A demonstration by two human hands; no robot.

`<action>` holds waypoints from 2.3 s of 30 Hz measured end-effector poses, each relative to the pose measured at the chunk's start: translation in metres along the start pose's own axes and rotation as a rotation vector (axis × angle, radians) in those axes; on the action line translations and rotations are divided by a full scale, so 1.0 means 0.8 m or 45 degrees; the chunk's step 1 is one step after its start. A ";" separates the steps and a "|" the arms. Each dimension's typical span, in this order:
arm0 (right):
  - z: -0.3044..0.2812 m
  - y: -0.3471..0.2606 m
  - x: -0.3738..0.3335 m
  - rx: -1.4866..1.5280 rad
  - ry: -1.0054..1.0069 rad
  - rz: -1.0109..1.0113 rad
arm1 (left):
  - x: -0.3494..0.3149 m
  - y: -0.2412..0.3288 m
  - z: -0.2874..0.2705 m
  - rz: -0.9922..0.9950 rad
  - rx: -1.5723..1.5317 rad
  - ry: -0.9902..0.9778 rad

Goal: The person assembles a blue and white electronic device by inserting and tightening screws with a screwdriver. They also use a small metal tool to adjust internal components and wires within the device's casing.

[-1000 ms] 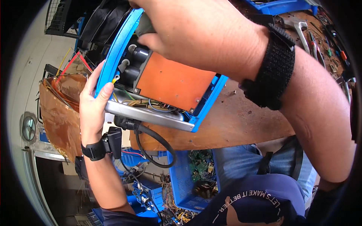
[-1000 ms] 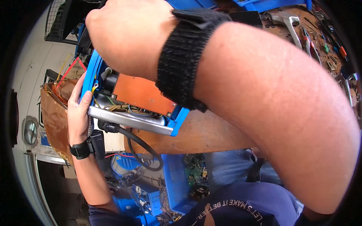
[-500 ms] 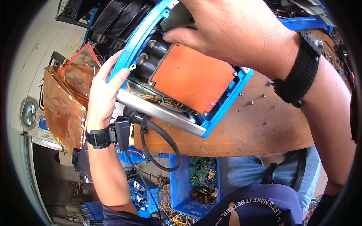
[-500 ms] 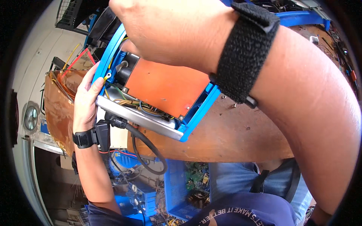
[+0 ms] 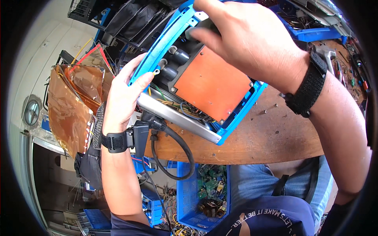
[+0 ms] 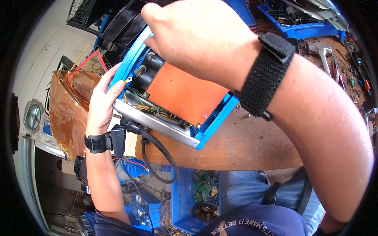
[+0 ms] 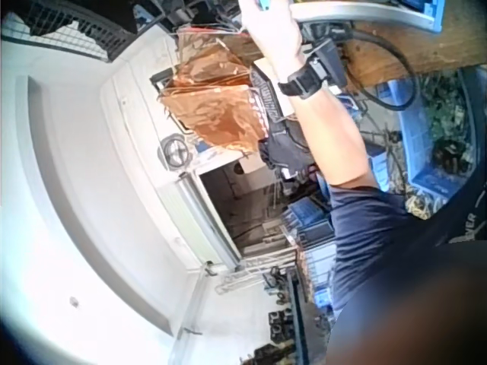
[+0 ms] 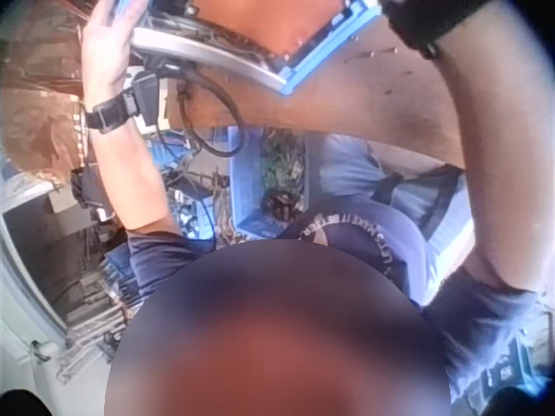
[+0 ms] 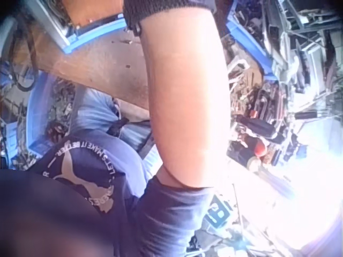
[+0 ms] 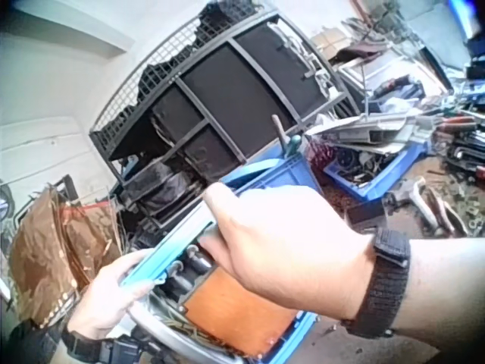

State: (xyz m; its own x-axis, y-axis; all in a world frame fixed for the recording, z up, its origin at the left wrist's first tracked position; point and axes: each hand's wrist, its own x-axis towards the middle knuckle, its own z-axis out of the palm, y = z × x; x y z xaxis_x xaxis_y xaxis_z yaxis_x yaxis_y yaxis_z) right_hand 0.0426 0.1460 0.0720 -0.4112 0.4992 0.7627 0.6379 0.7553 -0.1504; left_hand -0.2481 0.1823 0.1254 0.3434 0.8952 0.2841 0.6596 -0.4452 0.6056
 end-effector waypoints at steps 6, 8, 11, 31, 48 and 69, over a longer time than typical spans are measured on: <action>0.046 -0.005 -0.004 -0.047 0.440 0.198 | 0.002 -0.003 0.000 -0.001 0.015 0.009; 0.050 -0.008 -0.007 -0.031 0.346 0.371 | 0.002 -0.004 0.000 -0.001 -0.004 0.011; 0.042 -0.006 -0.003 -0.045 0.241 0.428 | 0.001 -0.004 0.000 0.007 -0.022 0.009; 0.065 0.004 0.011 -0.040 0.668 0.146 | 0.004 -0.011 -0.003 0.026 -0.003 0.015; 0.049 -0.003 0.016 -0.311 0.671 0.164 | 0.004 -0.007 -0.004 0.022 -0.004 0.020; 0.040 -0.005 0.026 -0.184 0.586 -0.034 | 0.008 -0.015 -0.006 0.051 -0.047 0.003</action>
State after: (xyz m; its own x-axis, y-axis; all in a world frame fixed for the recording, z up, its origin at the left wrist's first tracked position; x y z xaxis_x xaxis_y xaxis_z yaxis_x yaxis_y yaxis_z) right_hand 0.0108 0.1668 0.0682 -0.1187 0.2155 0.9693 0.7285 0.6822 -0.0625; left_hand -0.2570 0.1935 0.1235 0.3676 0.8768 0.3101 0.6202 -0.4796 0.6208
